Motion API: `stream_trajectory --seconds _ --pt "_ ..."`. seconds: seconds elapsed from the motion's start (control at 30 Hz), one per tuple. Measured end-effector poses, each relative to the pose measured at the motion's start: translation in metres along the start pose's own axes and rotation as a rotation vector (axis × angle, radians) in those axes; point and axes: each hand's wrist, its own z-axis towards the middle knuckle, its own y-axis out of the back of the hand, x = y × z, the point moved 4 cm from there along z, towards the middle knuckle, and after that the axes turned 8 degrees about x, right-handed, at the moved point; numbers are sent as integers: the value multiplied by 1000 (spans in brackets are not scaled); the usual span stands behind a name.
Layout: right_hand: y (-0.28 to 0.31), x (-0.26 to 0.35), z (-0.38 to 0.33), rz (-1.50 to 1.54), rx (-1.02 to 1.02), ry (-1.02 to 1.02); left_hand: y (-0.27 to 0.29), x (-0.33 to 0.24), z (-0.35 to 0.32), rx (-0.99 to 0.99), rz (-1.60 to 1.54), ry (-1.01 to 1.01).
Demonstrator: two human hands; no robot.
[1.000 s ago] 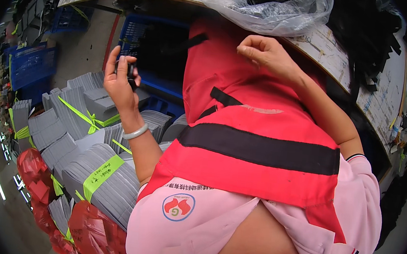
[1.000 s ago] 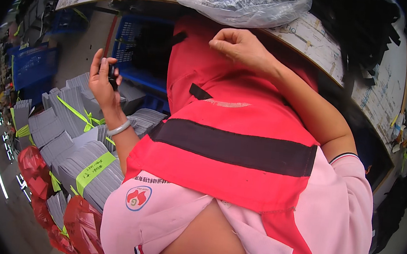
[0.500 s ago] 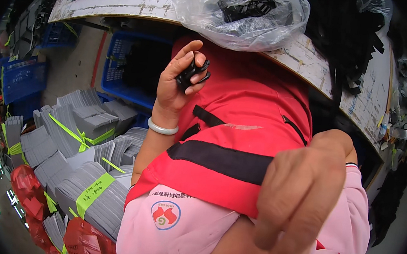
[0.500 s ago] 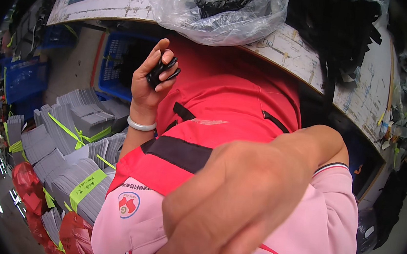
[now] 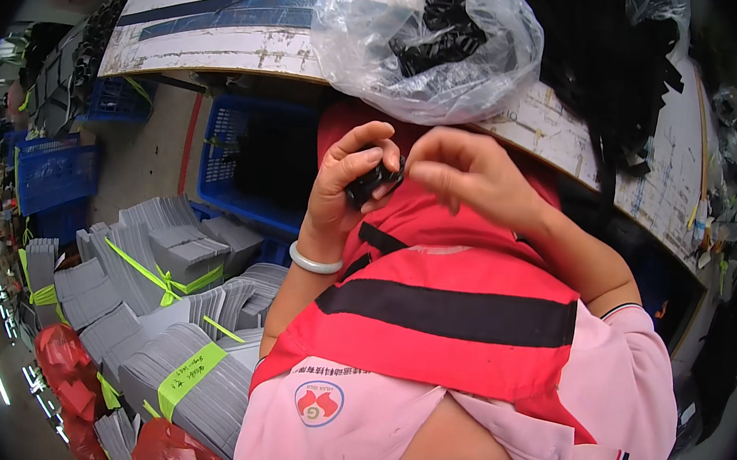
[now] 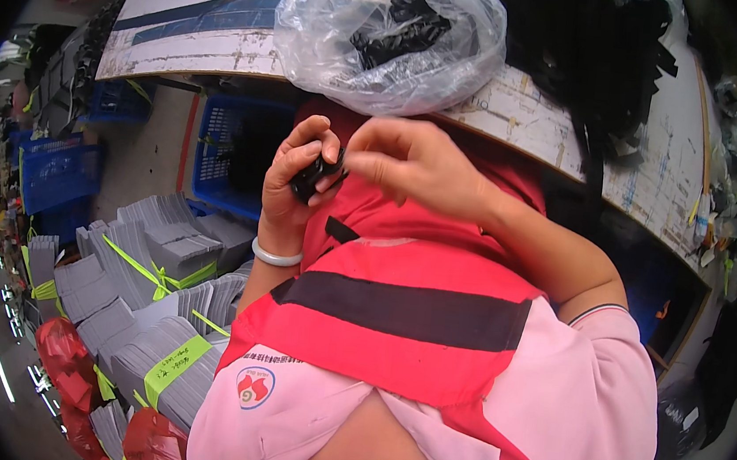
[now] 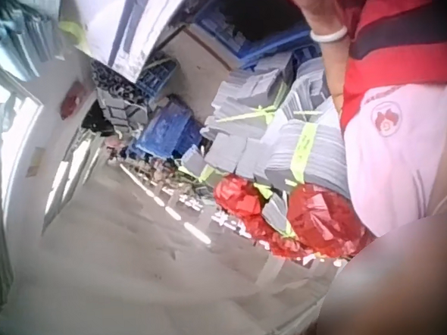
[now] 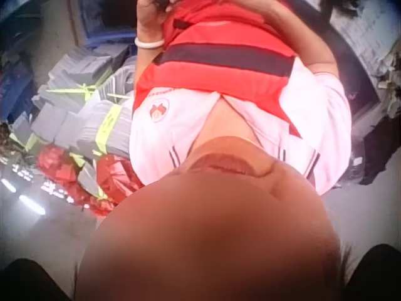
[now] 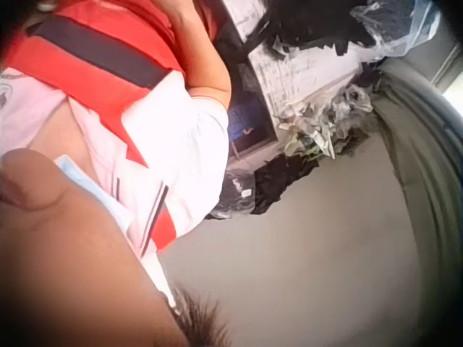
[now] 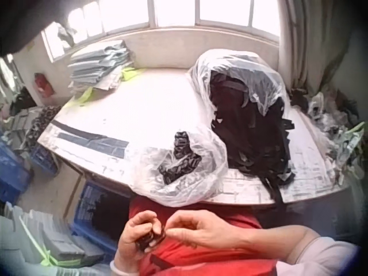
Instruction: Assembling plastic buckles onto black nylon straps at a workbench.
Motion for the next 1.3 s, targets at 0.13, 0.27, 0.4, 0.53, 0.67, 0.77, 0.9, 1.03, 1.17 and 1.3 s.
stream_trajectory --seconds 0.13,0.27,0.4,0.53,0.67,0.77,0.9,1.03,1.17,1.3 --pt "11 -41 13 348 41 -167 11 13 3 -74 332 69" --pt "26 -63 16 394 -36 -145 0 26 14 -172 281 81" --pt "30 -50 9 265 -50 -152 4 32 21 -159 442 99" --pt "40 -58 1 215 -85 -136 2 44 27 -225 455 125" --pt "60 -60 -14 244 -138 -191 7 47 34 -293 394 142" --pt "72 -52 -16 -16 -6 -169 30 51 24 -209 487 372" --pt "68 -58 -23 -165 72 -168 16 70 31 -165 694 516" --pt "89 -57 -42 -73 -159 -139 25 65 44 -90 578 662" --pt "163 -43 -97 -924 -703 241 36 73 39 -139 -123 472" --pt "217 -23 -179 -969 -859 -171 34 77 34 -92 -513 407"
